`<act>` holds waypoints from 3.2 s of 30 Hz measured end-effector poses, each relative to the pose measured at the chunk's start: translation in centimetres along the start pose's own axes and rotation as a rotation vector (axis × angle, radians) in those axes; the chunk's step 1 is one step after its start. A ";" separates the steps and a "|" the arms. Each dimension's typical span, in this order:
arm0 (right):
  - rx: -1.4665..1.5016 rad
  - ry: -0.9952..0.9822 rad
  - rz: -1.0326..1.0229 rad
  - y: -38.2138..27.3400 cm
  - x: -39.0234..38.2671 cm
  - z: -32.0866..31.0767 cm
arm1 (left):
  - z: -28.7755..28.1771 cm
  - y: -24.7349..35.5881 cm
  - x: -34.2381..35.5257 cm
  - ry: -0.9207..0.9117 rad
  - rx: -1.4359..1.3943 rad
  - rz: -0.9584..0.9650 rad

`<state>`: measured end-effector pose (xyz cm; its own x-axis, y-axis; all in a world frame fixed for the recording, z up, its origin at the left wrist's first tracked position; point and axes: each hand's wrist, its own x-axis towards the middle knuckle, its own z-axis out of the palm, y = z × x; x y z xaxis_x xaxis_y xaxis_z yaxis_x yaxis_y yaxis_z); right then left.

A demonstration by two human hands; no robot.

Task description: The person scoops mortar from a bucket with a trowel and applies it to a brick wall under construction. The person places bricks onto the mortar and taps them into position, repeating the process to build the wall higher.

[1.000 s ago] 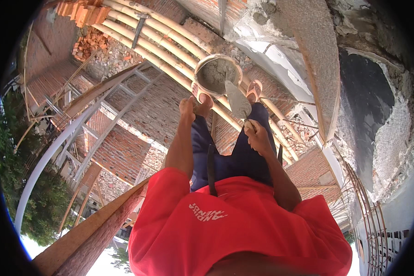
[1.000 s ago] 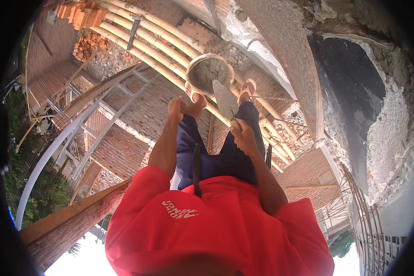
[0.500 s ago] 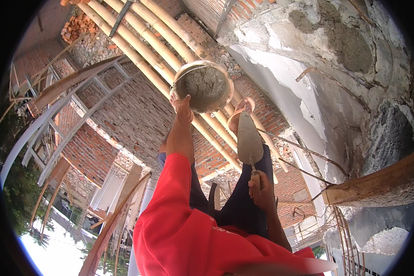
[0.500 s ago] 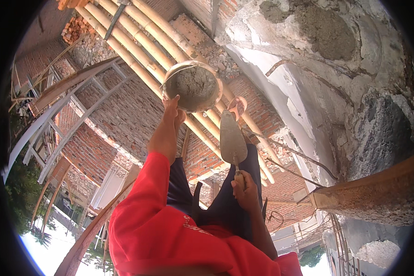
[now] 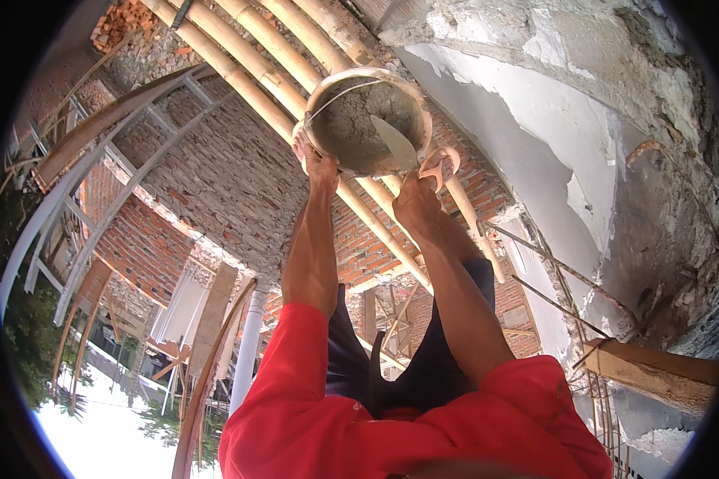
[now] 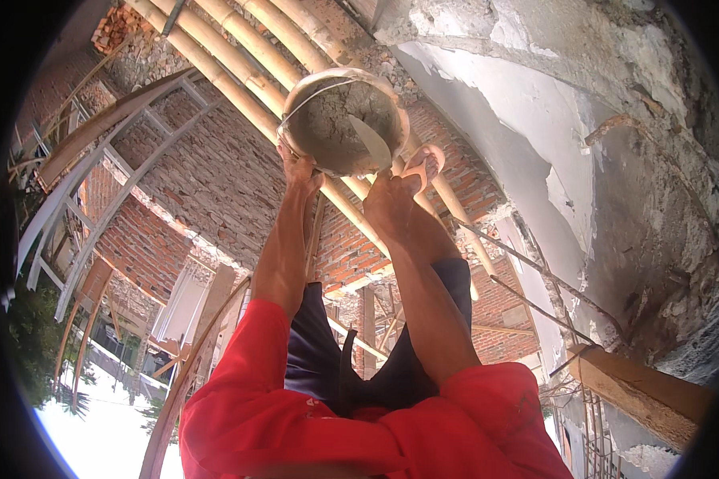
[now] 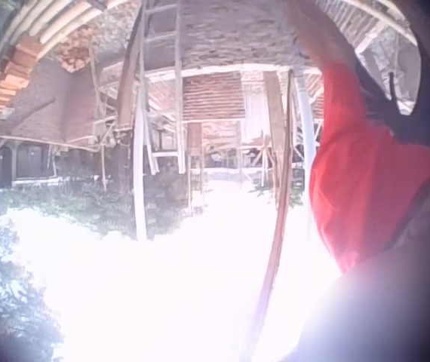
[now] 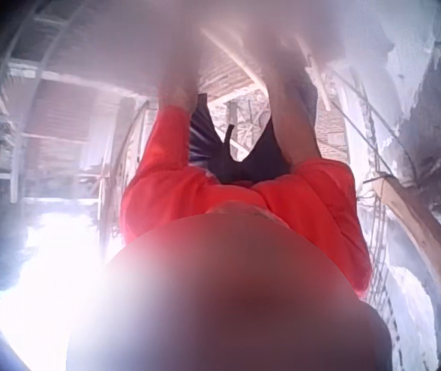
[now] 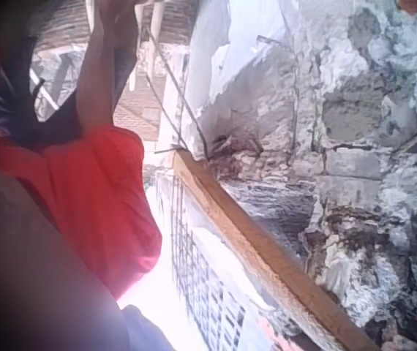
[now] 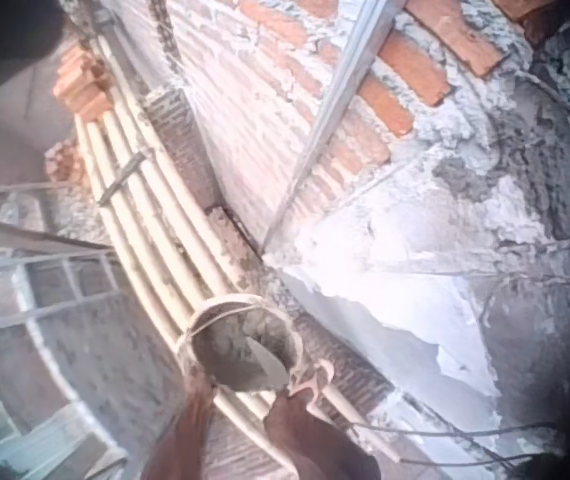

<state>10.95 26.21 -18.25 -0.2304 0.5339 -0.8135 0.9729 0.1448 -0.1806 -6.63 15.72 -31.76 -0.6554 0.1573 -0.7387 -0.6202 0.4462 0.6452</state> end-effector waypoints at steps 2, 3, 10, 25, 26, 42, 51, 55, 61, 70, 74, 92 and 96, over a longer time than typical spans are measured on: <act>-0.011 -0.021 -0.025 -0.3 4.4 2.0 | 0.6 0.3 -1.6 -0.048 0.031 0.087; 0.024 -0.041 -0.050 -0.3 5.9 2.7 | 0.9 0.2 -2.5 -0.076 0.048 0.129; 0.134 -0.082 -0.042 -0.2 6.4 2.6 | 1.3 0.1 -4.4 -0.159 0.382 0.319; 0.589 -0.112 -0.133 3.3 6.5 6.6 | -1.2 4.4 2.3 -0.357 0.289 -0.057; 0.549 -0.138 -0.090 3.5 6.2 6.3 | -1.7 4.7 2.4 -0.388 0.270 -0.106; 0.888 0.136 -0.180 2.7 -20.5 -8.2 | -6.1 18.7 -13.7 -0.129 -0.020 0.159; 1.190 -0.025 -0.320 0.5 -42.5 -30.9 | 2.8 39.0 -32.8 -0.261 -0.236 0.454; 1.185 0.025 -0.466 2.1 -49.8 -41.7 | 4.0 44.7 -38.9 -0.479 -0.180 0.545; 1.019 0.485 -0.543 3.2 -57.1 -56.7 | 1.8 45.9 -42.1 -0.639 -0.002 0.653; -0.163 1.557 -0.281 -1.4 -54.5 -66.3 | -7.6 38.4 -39.0 -0.411 0.347 0.633; -0.182 1.661 -0.280 -2.3 -54.9 -65.4 | -12.1 36.2 -37.0 -0.439 0.389 0.614; -0.412 1.625 -0.201 -4.4 -54.6 -64.9 | -14.1 39.3 -35.5 -0.481 0.494 0.639; -0.373 1.561 -0.180 -4.4 -54.5 -65.5 | -14.6 40.0 -37.6 -0.474 0.449 0.556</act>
<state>17.82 51.08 63.06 -0.3580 0.7382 0.5717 0.9267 0.3558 0.1210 -13.07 14.84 24.71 -0.5024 0.7637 -0.4054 0.0332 0.4856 0.8736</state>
